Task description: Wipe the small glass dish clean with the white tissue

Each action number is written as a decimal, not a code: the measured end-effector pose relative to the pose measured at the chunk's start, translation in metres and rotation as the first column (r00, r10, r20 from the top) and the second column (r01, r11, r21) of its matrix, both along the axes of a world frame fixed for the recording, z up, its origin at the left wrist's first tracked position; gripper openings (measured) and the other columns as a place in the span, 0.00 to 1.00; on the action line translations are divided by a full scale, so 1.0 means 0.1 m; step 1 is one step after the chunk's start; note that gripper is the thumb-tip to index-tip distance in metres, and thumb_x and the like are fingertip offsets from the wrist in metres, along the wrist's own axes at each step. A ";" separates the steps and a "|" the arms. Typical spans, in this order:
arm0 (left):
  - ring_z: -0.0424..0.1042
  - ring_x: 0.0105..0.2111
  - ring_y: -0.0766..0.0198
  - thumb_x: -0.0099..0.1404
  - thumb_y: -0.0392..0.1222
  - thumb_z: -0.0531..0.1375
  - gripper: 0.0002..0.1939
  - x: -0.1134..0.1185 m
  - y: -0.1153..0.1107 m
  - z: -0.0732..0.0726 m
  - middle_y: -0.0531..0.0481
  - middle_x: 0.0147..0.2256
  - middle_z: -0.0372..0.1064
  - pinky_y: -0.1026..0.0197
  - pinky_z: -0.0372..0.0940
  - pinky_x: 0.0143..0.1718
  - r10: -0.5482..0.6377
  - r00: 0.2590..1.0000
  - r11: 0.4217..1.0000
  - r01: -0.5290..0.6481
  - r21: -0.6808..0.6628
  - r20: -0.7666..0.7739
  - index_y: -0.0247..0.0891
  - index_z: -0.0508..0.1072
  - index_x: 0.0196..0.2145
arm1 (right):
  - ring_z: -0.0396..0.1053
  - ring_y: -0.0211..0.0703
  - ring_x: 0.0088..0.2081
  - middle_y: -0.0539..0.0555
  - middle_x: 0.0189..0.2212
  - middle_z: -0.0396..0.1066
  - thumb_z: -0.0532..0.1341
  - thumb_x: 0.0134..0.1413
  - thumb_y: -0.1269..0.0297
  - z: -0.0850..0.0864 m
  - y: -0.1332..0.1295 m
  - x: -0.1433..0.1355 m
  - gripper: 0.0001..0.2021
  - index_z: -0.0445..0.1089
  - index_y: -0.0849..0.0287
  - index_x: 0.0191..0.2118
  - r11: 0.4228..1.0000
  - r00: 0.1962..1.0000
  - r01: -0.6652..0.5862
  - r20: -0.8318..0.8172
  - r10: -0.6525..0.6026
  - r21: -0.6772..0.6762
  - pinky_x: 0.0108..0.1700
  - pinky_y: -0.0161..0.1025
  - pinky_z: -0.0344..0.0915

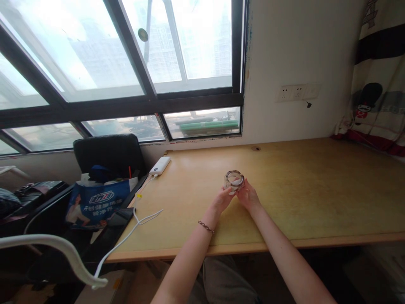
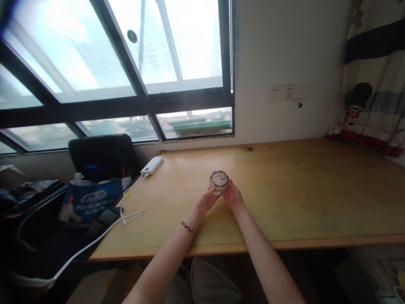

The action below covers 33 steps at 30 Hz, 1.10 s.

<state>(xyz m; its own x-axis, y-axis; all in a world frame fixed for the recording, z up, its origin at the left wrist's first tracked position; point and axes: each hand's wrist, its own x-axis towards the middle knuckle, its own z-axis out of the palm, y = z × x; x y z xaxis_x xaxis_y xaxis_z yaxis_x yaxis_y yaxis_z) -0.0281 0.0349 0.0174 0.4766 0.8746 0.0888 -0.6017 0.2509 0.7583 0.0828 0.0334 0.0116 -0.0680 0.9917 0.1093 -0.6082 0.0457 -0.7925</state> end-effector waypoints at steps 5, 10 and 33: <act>0.65 0.43 0.57 0.47 0.41 0.62 0.18 -0.01 0.11 -0.10 0.44 0.40 0.68 0.57 0.59 0.45 0.086 0.996 0.995 -0.087 -0.044 -0.034 0.34 0.70 0.38 | 0.67 0.43 0.40 0.52 0.34 0.72 0.53 0.47 0.50 -0.12 0.08 0.04 0.16 0.68 0.56 0.34 0.994 0.992 0.113 -0.052 -0.113 0.003 0.45 0.45 0.61; 0.69 0.37 0.61 0.48 0.40 0.62 0.13 -0.05 0.22 -0.19 0.45 0.36 0.69 0.59 0.62 0.41 0.188 0.977 0.961 -0.204 -0.189 -0.098 0.33 0.71 0.34 | 0.68 0.41 0.35 0.49 0.31 0.72 0.61 0.41 0.59 -0.19 0.14 0.10 0.09 0.69 0.55 0.31 0.975 0.970 0.223 -0.096 -0.224 -0.017 0.42 0.42 0.62; 0.54 0.53 0.59 0.61 0.48 0.47 0.19 0.07 -0.07 0.04 0.49 0.52 0.56 0.54 0.46 0.55 0.481 0.819 0.773 -0.228 0.591 -0.313 0.40 0.68 0.45 | 0.58 0.34 0.21 0.48 0.19 0.65 0.55 0.45 0.54 -0.02 -0.09 0.02 0.13 0.66 0.61 0.27 0.797 0.582 0.537 0.563 -0.587 0.276 0.23 0.31 0.53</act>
<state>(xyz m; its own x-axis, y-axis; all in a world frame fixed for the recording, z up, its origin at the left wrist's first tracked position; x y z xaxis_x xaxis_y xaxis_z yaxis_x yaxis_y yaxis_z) -0.0215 0.0284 0.0211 0.2373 0.8690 0.4342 -0.1513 -0.4084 0.9002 0.0849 0.0249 0.0100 0.4267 0.8458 0.3203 0.1543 0.2809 -0.9473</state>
